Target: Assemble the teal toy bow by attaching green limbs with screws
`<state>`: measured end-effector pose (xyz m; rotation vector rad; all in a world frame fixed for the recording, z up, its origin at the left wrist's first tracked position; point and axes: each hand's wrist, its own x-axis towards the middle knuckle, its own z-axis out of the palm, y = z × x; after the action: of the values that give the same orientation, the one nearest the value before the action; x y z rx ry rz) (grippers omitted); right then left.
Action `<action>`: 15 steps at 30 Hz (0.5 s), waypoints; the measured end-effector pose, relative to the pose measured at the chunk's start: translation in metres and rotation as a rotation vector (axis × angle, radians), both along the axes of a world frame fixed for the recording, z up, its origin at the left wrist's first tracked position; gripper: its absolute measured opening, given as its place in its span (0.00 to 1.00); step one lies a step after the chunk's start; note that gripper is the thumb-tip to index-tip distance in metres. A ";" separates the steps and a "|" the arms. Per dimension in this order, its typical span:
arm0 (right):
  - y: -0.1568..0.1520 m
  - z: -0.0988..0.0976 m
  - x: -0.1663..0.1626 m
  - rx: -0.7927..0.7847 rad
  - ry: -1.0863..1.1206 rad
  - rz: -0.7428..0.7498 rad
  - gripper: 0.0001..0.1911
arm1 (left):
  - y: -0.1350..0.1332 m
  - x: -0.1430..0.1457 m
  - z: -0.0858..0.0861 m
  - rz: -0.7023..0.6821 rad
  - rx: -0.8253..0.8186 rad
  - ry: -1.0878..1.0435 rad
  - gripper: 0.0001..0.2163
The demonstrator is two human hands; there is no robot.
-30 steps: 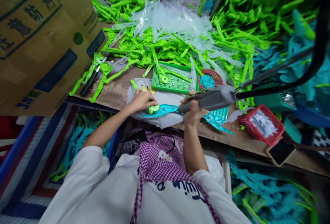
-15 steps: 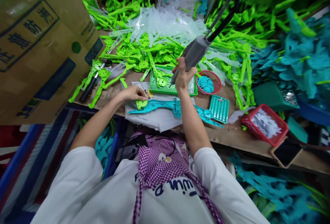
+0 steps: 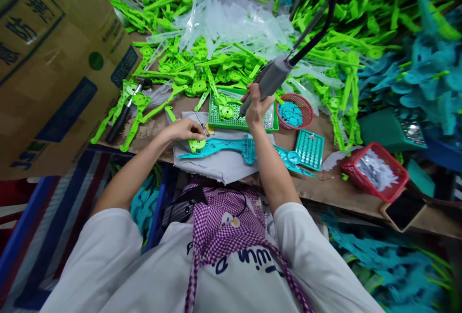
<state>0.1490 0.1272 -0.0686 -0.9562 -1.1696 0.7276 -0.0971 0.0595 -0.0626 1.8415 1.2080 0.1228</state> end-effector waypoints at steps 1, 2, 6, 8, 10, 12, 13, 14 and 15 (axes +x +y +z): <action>0.000 0.001 0.000 -0.007 -0.005 0.012 0.26 | 0.000 0.000 0.000 -0.002 -0.009 -0.004 0.17; 0.000 0.004 0.000 -0.012 -0.007 0.013 0.26 | 0.001 0.001 0.001 -0.003 -0.018 -0.009 0.17; -0.005 0.024 0.008 0.004 0.001 -0.061 0.28 | 0.001 0.001 0.000 -0.001 -0.031 -0.028 0.17; -0.015 0.036 0.011 0.036 0.024 -0.096 0.29 | 0.000 0.001 0.000 0.014 -0.030 -0.021 0.17; -0.033 0.047 0.007 0.067 0.070 -0.094 0.31 | -0.001 0.001 0.000 0.027 -0.026 -0.005 0.17; -0.058 0.054 -0.009 0.076 0.113 -0.026 0.33 | -0.001 0.001 0.001 0.027 -0.024 0.005 0.17; -0.071 0.055 -0.021 0.071 0.117 0.037 0.34 | -0.001 0.001 0.001 0.018 -0.027 0.002 0.18; -0.083 0.054 -0.034 0.059 0.112 0.111 0.34 | -0.001 0.001 0.000 0.010 -0.026 -0.002 0.17; -0.094 0.053 -0.048 0.040 0.117 0.192 0.34 | -0.001 0.001 -0.002 0.009 -0.016 0.001 0.16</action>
<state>0.1008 0.0332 -0.0159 -0.7641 -1.1785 0.8991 -0.0965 0.0580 -0.0643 1.8227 1.2151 0.1176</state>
